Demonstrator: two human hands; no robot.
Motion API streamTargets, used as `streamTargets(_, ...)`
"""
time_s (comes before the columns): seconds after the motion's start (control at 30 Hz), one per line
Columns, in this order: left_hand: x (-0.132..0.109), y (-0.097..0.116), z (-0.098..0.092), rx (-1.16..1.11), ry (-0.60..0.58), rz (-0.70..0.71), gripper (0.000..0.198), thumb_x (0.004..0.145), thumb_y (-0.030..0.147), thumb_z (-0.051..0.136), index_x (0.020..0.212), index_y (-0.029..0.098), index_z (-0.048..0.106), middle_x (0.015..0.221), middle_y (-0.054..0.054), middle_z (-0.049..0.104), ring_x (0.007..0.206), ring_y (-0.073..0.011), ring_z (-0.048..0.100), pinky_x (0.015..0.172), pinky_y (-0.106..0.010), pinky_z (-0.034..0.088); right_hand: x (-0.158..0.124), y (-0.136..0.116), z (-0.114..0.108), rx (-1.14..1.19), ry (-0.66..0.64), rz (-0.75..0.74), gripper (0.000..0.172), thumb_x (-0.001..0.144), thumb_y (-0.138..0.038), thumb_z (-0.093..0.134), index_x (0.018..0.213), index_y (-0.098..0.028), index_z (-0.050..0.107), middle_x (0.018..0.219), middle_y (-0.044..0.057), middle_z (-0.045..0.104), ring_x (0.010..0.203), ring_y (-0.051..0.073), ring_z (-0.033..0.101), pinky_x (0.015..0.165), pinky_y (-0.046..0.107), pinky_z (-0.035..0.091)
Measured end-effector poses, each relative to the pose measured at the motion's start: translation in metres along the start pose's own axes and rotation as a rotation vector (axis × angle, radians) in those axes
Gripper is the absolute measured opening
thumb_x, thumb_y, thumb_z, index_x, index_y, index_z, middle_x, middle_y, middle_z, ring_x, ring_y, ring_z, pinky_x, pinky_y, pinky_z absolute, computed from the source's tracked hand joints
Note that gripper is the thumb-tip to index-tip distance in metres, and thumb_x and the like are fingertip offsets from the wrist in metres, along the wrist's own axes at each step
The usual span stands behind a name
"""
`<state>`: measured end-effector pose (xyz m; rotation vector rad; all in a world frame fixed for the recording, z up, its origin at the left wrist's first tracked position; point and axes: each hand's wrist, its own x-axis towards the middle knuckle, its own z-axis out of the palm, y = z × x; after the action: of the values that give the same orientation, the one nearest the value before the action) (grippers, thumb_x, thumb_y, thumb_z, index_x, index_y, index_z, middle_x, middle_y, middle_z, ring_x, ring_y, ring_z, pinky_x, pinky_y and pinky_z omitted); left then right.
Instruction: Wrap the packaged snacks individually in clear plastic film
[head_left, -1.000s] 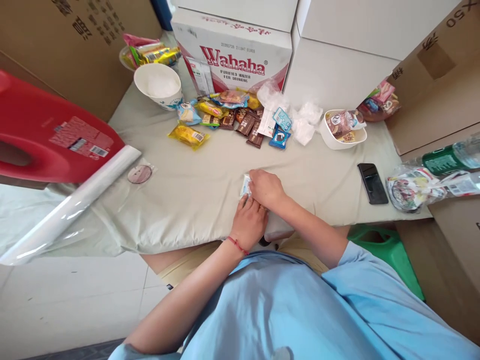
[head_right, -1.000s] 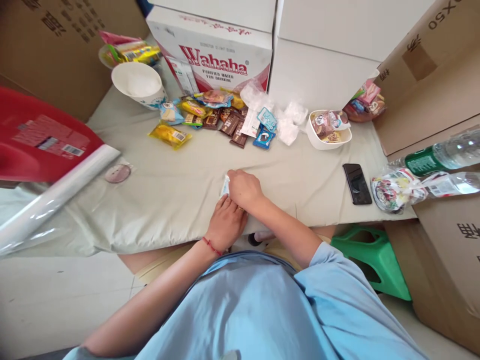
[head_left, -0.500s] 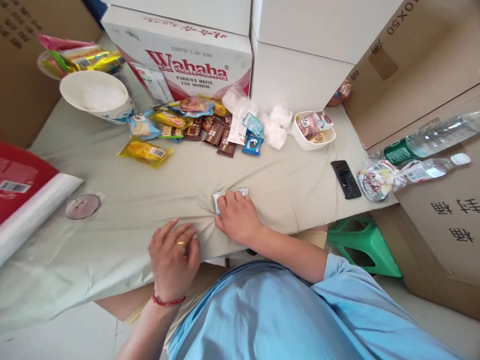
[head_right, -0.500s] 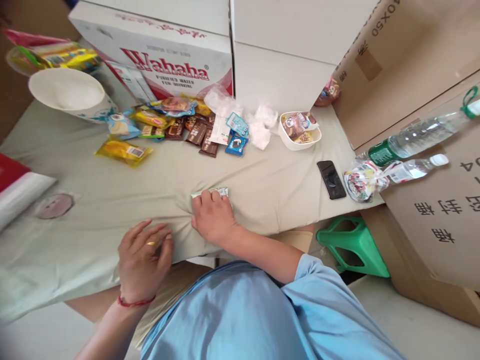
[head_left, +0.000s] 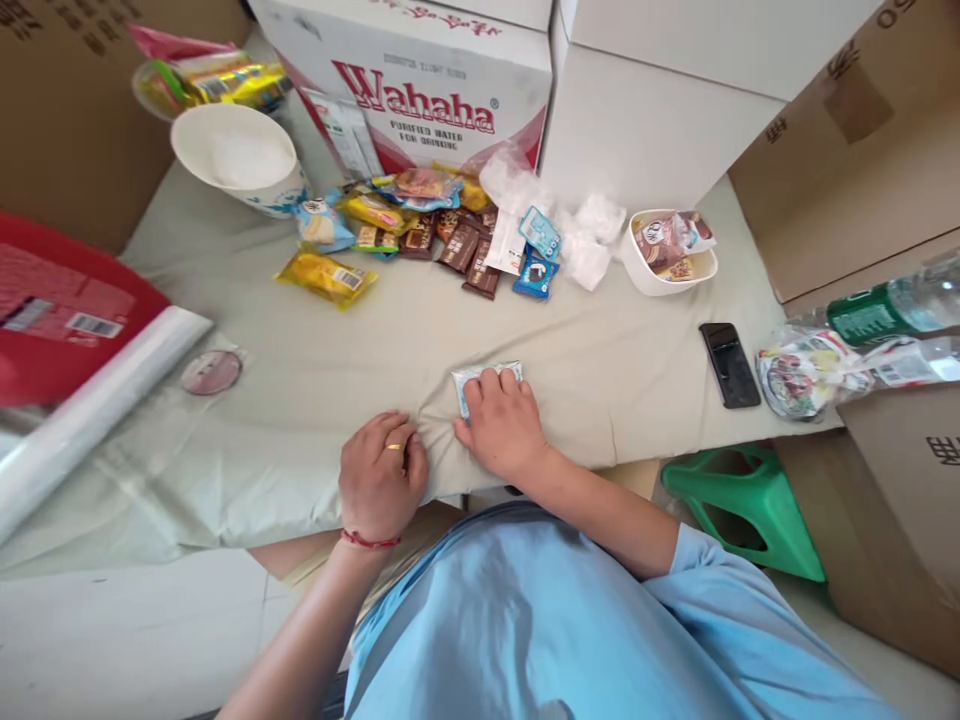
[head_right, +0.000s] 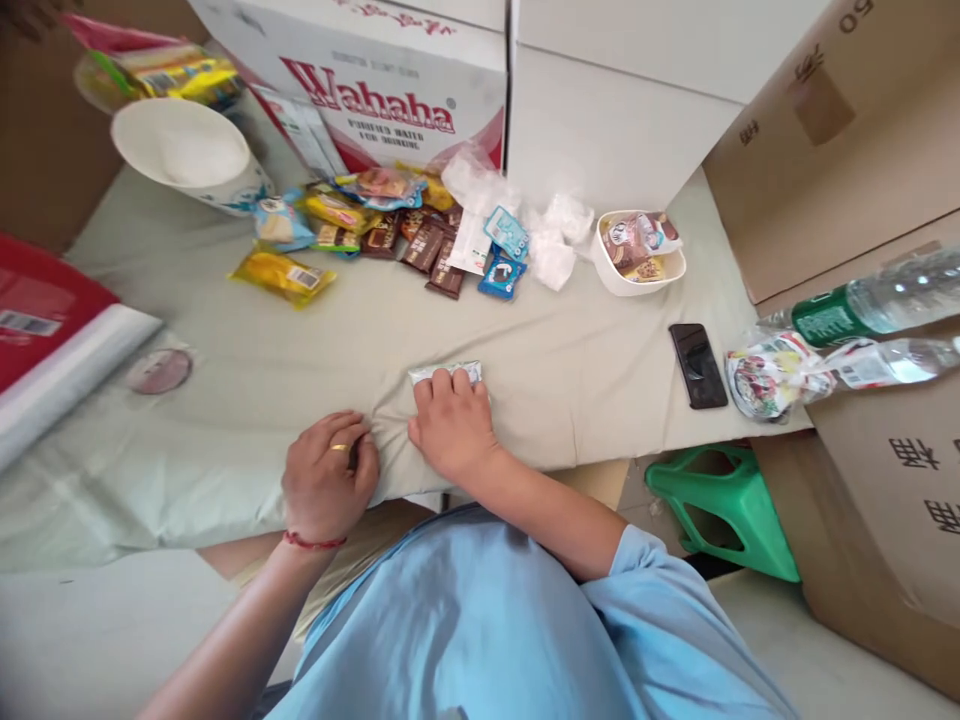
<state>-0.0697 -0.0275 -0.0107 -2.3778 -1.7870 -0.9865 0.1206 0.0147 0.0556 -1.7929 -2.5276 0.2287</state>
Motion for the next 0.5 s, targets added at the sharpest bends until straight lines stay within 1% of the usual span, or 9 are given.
streamTargets(0.03, -0.0003, 0.0001, -0.0004, 0.005, -0.004, -0.011, 0.015, 0.090, 0.016, 0.060, 0.102, 0.020, 0.068, 0.112, -0.013, 0.076, 0.117, -0.0296, 0.070, 0.103, -0.046, 0.053, -0.0009, 0.0000, -0.0004, -0.006, 0.001, -0.006, 0.036, 0.099, -0.043, 0.066, 0.121, -0.015, 0.059, 0.118, 0.015, 0.061, 0.110, 0.032, 0.051, 0.087, 0.044, 0.046)
streamTargets(0.1, -0.0008, 0.0004, -0.0009, 0.010, -0.006, -0.028, 0.014, 0.091, 0.016, 0.059, 0.101, 0.020, 0.068, 0.113, -0.013, 0.076, 0.118, -0.0295, 0.070, 0.103, -0.046, 0.052, -0.0044, 0.0026, -0.0007, -0.010, -0.003, -0.024, 0.036, 0.101, -0.042, 0.063, 0.125, -0.015, 0.059, 0.119, 0.015, 0.061, 0.110, 0.032, 0.051, 0.087, 0.044, 0.046)
streamTargets(0.17, -0.0012, 0.0010, -0.0008, 0.013, -0.004, -0.035, 0.014, 0.091, 0.016, 0.059, 0.101, 0.020, 0.068, 0.114, -0.013, 0.076, 0.119, -0.0298, 0.070, 0.103, -0.046, 0.052, -0.0080, 0.0062, 0.0007, -0.004, -0.007, -0.037, 0.043, 0.100, -0.047, 0.064, 0.128, -0.016, 0.058, 0.121, 0.015, 0.061, 0.111, 0.031, 0.050, 0.087, 0.044, 0.046)
streamTargets(0.27, -0.0012, 0.0015, -0.0003, 0.010, -0.004, -0.038, 0.013, 0.091, 0.016, 0.059, 0.100, 0.020, 0.068, 0.113, -0.013, 0.076, 0.118, -0.0300, 0.070, 0.102, -0.046, 0.052, -0.0097, 0.0088, 0.0047, 0.001, -0.001, -0.030, 0.057, 0.095, -0.056, 0.070, 0.132, -0.015, 0.055, 0.122, 0.016, 0.060, 0.111, 0.031, 0.050, 0.089, 0.045, 0.046)
streamTargets(0.3, -0.0011, 0.0015, -0.0001, 0.005, -0.009, -0.043, 0.013, 0.091, 0.016, 0.059, 0.100, 0.020, 0.069, 0.113, -0.013, 0.076, 0.118, -0.0300, 0.070, 0.103, -0.046, 0.052, -0.0092, 0.0083, 0.0057, 0.001, 0.001, -0.021, 0.059, 0.094, -0.057, 0.070, 0.132, -0.015, 0.055, 0.121, 0.016, 0.060, 0.111, 0.031, 0.050, 0.089, 0.045, 0.046)
streamTargets(0.4, -0.0007, 0.0005, -0.0008, -0.035, -0.020, -0.070, 0.013, 0.091, 0.017, 0.059, 0.098, 0.021, 0.069, 0.113, -0.013, 0.076, 0.118, -0.0299, 0.070, 0.103, -0.047, 0.052, -0.0078, 0.0038, 0.0060, 0.001, -0.003, 0.003, 0.051, 0.097, -0.052, 0.068, 0.129, -0.014, 0.057, 0.120, 0.016, 0.060, 0.110, 0.032, 0.051, 0.089, 0.045, 0.047)
streamTargets(0.5, 0.0007, 0.0008, -0.0051, -0.123, 0.004, -0.096, 0.011, 0.092, 0.019, 0.059, 0.095, 0.021, 0.069, 0.108, -0.012, 0.076, 0.117, -0.0295, 0.069, 0.104, -0.048, 0.053, -0.0104, -0.0006, 0.0033, -0.032, -0.011, 0.011, 0.038, 0.097, -0.036, 0.067, 0.127, -0.014, 0.059, 0.119, 0.017, 0.060, 0.108, 0.032, 0.052, 0.086, 0.045, 0.048)
